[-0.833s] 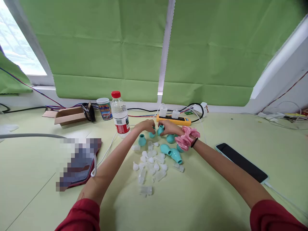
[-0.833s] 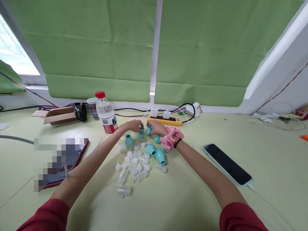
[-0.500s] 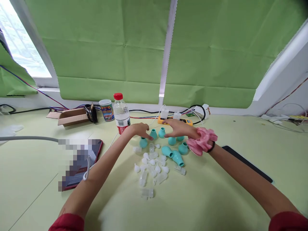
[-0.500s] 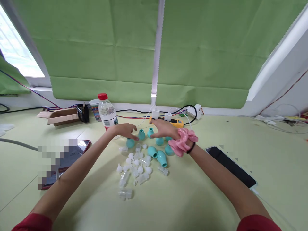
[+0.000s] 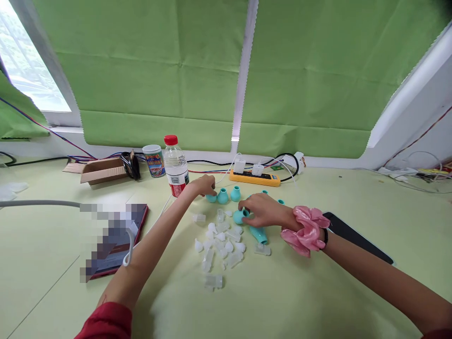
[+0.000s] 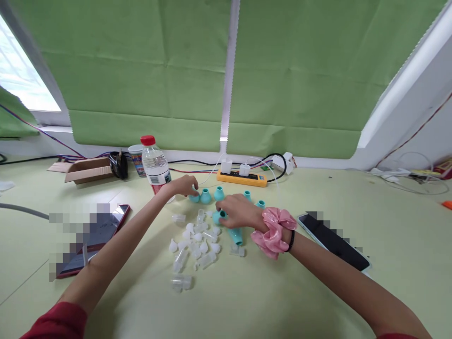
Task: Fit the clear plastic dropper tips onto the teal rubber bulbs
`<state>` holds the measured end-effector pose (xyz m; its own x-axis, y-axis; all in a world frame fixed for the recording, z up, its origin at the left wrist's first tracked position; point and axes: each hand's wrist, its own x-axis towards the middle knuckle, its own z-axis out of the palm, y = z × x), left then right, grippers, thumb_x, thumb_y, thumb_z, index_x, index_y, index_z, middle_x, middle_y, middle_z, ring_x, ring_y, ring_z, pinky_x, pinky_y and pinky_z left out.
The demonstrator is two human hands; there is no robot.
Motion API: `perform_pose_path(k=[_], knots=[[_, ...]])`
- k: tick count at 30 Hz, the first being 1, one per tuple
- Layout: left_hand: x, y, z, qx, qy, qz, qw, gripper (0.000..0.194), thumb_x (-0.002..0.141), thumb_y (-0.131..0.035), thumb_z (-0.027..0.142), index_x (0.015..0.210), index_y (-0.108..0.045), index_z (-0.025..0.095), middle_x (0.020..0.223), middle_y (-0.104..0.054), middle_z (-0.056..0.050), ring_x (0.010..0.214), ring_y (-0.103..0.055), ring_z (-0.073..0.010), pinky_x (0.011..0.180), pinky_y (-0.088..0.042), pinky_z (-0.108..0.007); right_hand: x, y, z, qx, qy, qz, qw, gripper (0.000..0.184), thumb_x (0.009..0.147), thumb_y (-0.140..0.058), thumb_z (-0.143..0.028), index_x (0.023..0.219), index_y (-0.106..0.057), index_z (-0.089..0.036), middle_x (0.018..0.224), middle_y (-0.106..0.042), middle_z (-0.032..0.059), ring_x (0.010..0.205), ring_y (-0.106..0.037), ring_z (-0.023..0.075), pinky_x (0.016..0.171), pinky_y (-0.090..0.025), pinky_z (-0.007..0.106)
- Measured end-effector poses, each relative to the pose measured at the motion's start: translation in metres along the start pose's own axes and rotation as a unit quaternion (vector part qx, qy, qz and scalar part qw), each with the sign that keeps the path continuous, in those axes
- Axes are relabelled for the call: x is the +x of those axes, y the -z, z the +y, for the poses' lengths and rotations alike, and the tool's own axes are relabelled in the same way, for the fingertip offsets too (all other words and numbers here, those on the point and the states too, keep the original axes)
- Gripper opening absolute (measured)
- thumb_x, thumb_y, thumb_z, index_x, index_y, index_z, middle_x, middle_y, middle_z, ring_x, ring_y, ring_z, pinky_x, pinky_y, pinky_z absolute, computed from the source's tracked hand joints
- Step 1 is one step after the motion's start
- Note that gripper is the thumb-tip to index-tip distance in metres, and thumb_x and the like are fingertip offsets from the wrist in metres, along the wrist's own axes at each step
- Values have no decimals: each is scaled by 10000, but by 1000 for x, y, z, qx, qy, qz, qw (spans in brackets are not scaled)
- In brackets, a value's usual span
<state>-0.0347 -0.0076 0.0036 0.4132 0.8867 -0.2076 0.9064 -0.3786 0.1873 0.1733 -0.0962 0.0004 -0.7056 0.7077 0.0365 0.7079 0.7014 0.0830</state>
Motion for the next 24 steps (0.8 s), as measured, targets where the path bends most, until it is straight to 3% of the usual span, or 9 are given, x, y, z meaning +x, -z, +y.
perform_pose_path(k=[6,10,17,21,24], knots=[[3,0,-2,6,9,-8,1000,400,623,-606,257,1003,-556,145,1054,-552,-116,636,-622,-146,491,-472,-181,15,25,40,44,-107,100,988,254,720,-469,-345,865,-589,-173,701,-610,20,628,-537,138,552,-331,227],[3,2,-1,9,9,-14,1000,430,623,-604,256,1038,-535,164,1098,-523,-112,637,-616,-132,489,-474,-170,35,18,73,23,-200,58,978,271,699,-478,-357,839,-605,-164,785,-616,57,723,-547,188,563,-358,250],[2,2,-6,36,-7,-9,999,421,605,-610,309,1000,-559,174,1056,-549,-104,757,-599,-192,611,-479,-249,53,-12,86,62,-163,-15,985,236,699,-520,-329,835,-627,-168,864,-625,77,769,-566,219,620,-430,291],[-4,3,-6,55,-25,20,998,524,574,-632,398,1042,-538,183,1051,-552,-107,919,-533,-262,725,-449,-330,48,-5,79,51,-170,12,984,402,708,-498,-475,970,-586,-184,938,-610,90,846,-550,250,678,-425,332],[-15,2,9,61,-58,87,993,546,670,-539,432,1147,-447,182,1145,-492,-111,1049,-436,-278,836,-381,-379,37,9,73,46,-170,41,983,443,698,-485,-520,960,-580,-175,874,-623,77,797,-560,229,657,-415,307]])
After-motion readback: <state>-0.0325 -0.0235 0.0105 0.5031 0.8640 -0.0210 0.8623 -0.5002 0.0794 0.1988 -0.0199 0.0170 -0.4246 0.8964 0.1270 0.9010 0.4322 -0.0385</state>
